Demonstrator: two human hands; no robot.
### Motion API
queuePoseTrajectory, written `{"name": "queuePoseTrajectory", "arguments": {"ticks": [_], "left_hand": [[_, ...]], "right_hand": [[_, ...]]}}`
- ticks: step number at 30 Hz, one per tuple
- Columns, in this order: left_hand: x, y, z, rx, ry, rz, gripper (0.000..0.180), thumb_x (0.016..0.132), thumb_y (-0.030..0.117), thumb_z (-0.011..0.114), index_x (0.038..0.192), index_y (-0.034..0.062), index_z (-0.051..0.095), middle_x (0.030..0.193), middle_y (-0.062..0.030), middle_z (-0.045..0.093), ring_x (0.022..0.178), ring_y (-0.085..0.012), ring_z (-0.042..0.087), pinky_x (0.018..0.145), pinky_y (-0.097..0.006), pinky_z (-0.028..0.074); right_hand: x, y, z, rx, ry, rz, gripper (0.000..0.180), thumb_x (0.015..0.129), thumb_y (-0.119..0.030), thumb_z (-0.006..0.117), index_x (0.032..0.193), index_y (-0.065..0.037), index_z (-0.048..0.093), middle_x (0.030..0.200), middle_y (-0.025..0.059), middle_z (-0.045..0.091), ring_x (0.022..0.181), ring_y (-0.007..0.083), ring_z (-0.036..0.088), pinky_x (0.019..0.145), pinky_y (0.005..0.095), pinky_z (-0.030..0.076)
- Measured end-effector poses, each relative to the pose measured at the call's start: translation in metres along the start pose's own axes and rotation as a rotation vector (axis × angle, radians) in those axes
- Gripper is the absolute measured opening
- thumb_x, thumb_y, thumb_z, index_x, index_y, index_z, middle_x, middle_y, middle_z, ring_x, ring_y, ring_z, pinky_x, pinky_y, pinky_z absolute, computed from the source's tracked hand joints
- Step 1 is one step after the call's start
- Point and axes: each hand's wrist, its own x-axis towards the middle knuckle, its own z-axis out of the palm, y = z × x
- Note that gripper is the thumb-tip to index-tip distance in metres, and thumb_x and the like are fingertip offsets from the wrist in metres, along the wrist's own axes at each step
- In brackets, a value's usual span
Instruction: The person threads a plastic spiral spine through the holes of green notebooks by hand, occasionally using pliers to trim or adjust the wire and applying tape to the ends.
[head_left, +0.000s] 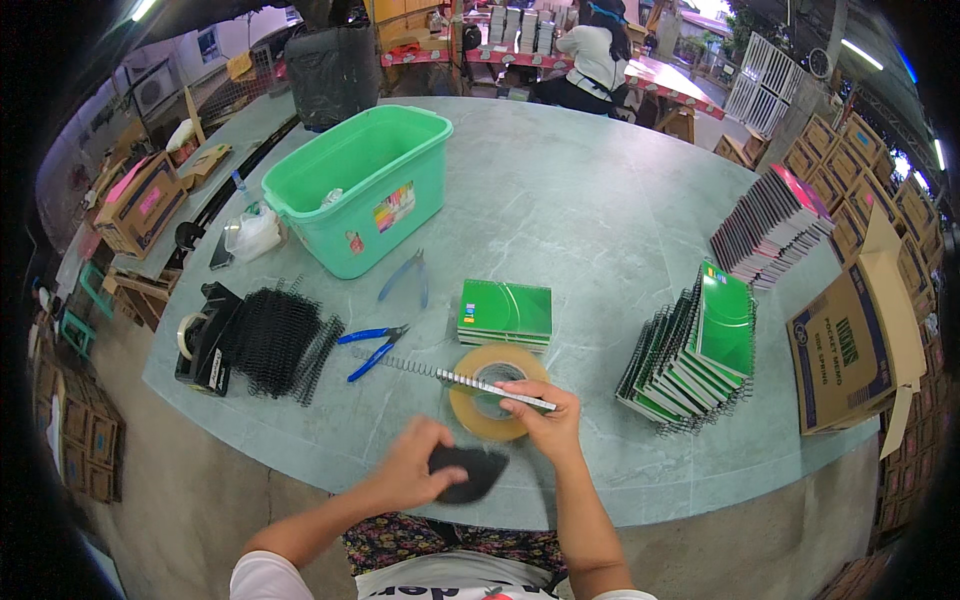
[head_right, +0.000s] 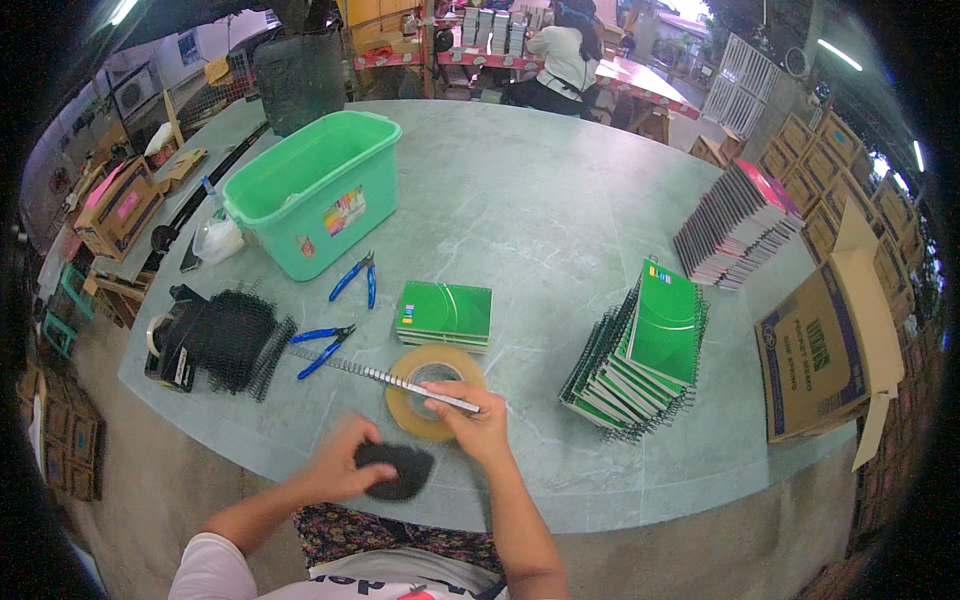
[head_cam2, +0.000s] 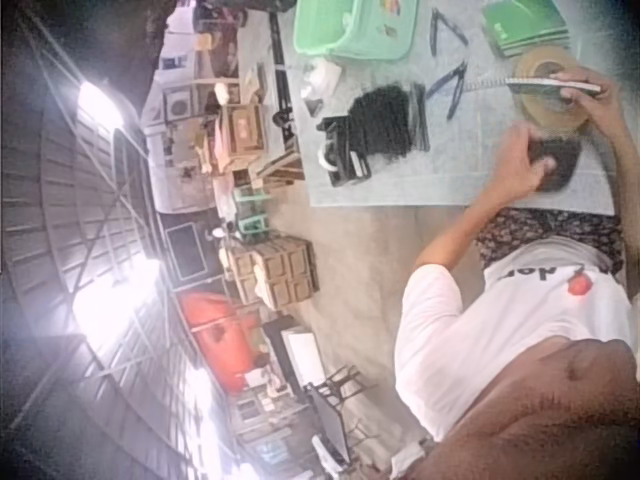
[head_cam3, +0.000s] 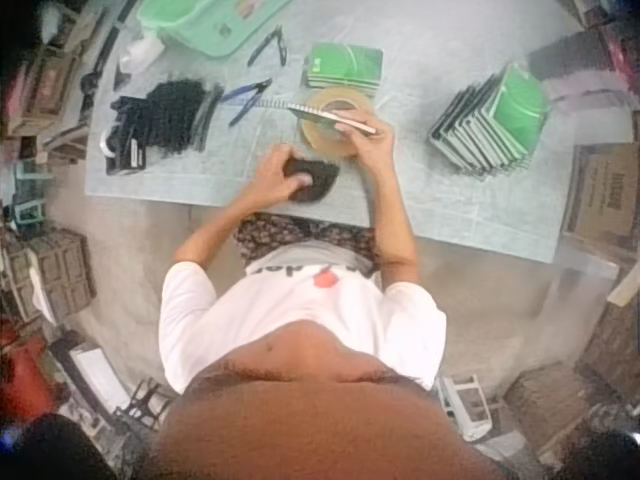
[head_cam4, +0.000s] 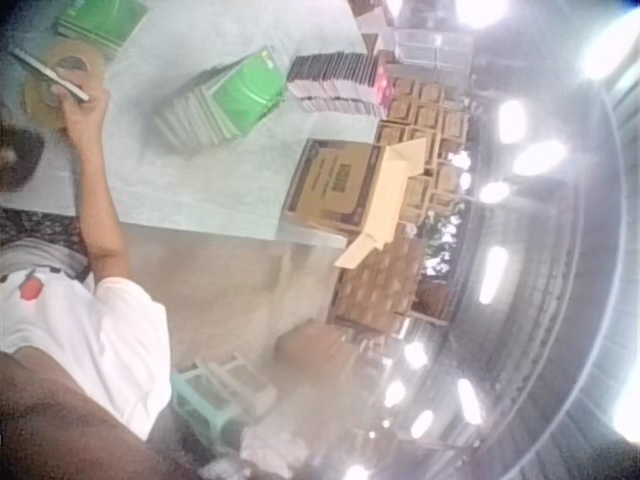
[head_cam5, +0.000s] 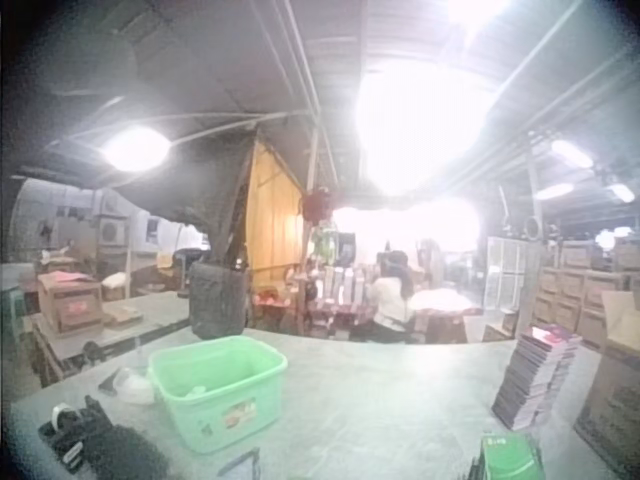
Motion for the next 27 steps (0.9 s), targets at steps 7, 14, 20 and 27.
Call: {"name": "queuePoseTrajectory", "arguments": {"ticks": [7, 14, 20, 27], "left_hand": [[0.036, 0.019, -0.033, 0.038, 0.066, 0.202, 0.044, 0.077, 0.001, 0.066, 0.119, 0.0085, 0.057, 0.095, -0.0121, 0.060, 0.079, -0.0275, 0.059, 0.069, -0.033, 0.049], [0.040, 0.008, -0.024, 0.039, -0.056, 0.181, 0.039, 0.081, 0.015, 0.066, 0.119, 0.0164, 0.059, 0.085, -0.0099, 0.059, 0.074, -0.0281, 0.060, 0.064, -0.036, 0.050], [0.020, 0.007, -0.009, 0.263, 0.112, 0.276, 0.034, 0.076, 0.022, 0.070, 0.105, 0.0082, 0.058, 0.096, -0.0122, 0.055, 0.086, -0.0311, 0.056, 0.074, -0.040, 0.045], [0.080, 0.005, -0.025, 0.370, 0.106, 0.449, 0.029, 0.071, 0.015, 0.070, 0.097, 0.0079, 0.060, 0.099, -0.0102, 0.055, 0.091, -0.0274, 0.053, 0.078, -0.038, 0.039]], "right_hand": [[0.000, -0.001, -0.002, -0.072, -0.019, -0.030, 0.020, 0.076, 0.002, 0.069, 0.096, -0.001, 0.069, 0.098, 0.0094, 0.069, 0.087, 0.0136, 0.063, 0.078, 0.0243, 0.048], [0.000, 0.001, -0.004, -0.028, 0.012, -0.030, 0.018, 0.075, 0.000, 0.070, 0.093, 0.000, 0.069, 0.097, 0.0101, 0.069, 0.090, 0.0153, 0.063, 0.081, 0.0270, 0.048], [0.001, -0.036, 0.002, -0.670, -0.013, -0.325, 0.028, 0.071, 0.004, 0.066, 0.097, -0.005, 0.067, 0.092, 0.0092, 0.067, 0.085, 0.0248, 0.062, 0.077, 0.0347, 0.048], [-0.002, -0.056, 0.028, -1.040, 0.044, -0.337, 0.031, 0.069, 0.002, 0.064, 0.099, -0.007, 0.063, 0.085, 0.0082, 0.063, 0.082, 0.0293, 0.055, 0.072, 0.0384, 0.045]]}}
